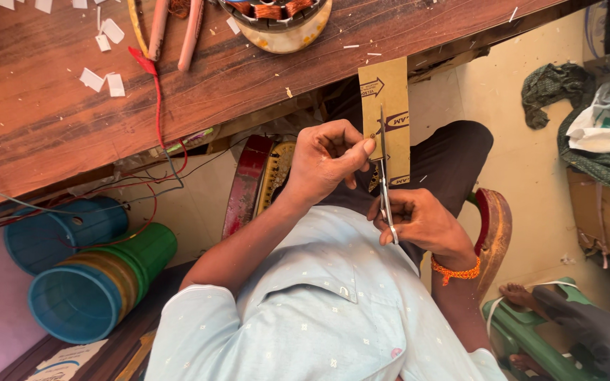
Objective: The person sits at a workbench and works on an electric motor stator. They cut insulating material from a piece of cardboard with scissors, insert the cut pieces into the stator slots, and arrange the colored wires coming out of the windings.
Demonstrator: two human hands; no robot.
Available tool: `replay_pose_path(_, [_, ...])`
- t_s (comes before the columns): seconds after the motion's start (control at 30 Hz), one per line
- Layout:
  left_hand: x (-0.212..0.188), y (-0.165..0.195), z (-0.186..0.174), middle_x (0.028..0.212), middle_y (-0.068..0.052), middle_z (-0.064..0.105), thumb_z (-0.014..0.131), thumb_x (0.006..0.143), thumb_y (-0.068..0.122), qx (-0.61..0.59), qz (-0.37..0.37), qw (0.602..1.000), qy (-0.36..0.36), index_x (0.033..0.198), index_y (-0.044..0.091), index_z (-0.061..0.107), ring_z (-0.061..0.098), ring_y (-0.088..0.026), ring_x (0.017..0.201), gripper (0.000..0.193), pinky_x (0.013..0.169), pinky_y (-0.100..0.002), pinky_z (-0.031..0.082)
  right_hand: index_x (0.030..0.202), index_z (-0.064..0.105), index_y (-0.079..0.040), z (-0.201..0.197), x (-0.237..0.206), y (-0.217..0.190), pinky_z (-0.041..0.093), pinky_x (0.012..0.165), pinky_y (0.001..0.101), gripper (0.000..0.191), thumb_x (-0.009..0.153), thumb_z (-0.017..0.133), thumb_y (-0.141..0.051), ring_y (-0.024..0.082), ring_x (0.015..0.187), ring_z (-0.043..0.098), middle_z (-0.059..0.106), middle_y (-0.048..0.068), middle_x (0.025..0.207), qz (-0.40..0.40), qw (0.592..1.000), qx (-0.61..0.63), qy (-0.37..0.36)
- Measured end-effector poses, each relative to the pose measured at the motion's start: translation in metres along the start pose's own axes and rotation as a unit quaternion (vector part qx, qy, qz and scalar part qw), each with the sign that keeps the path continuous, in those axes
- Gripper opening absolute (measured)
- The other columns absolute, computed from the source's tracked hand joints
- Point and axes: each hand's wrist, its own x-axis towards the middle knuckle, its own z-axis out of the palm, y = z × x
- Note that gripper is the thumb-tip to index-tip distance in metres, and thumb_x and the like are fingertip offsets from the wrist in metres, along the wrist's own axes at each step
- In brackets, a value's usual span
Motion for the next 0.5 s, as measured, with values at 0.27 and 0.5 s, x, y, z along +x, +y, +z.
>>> replay_pose_path(0.27, [-0.004, -0.005, 0.0, 0.071, -0.005, 0.069, 0.073, 0.097, 0.016, 0.005, -0.001, 1.0, -0.014, 0.086, 0.0, 0.069, 0.062, -0.004, 0.057, 0.02, 0.045, -0.021, 0.051, 0.095, 0.07, 0.005, 0.0, -0.004, 0.019, 0.047, 0.063, 0.0245, 0.045, 0.065, 0.094, -0.019, 0.007, 0.072, 0.059, 0.065, 0.001, 0.077, -0.01, 1.0, 0.001, 0.008])
replay_pose_path(0.5, [-0.002, -0.012, 0.004, 0.072, -0.004, 0.068, 0.073, 0.097, 0.015, -0.024, 0.007, 1.0, -0.017, 0.087, 0.0, 0.067, 0.061, -0.004, 0.057, 0.019, 0.044, -0.021, 0.051, 0.094, 0.07, 0.005, 0.002, -0.002, 0.036, 0.051, 0.064, 0.0243, 0.038, 0.069, 0.091, -0.014, 0.008, 0.072, 0.063, 0.069, 0.005, 0.077, -0.03, 0.999, 0.022, 0.008])
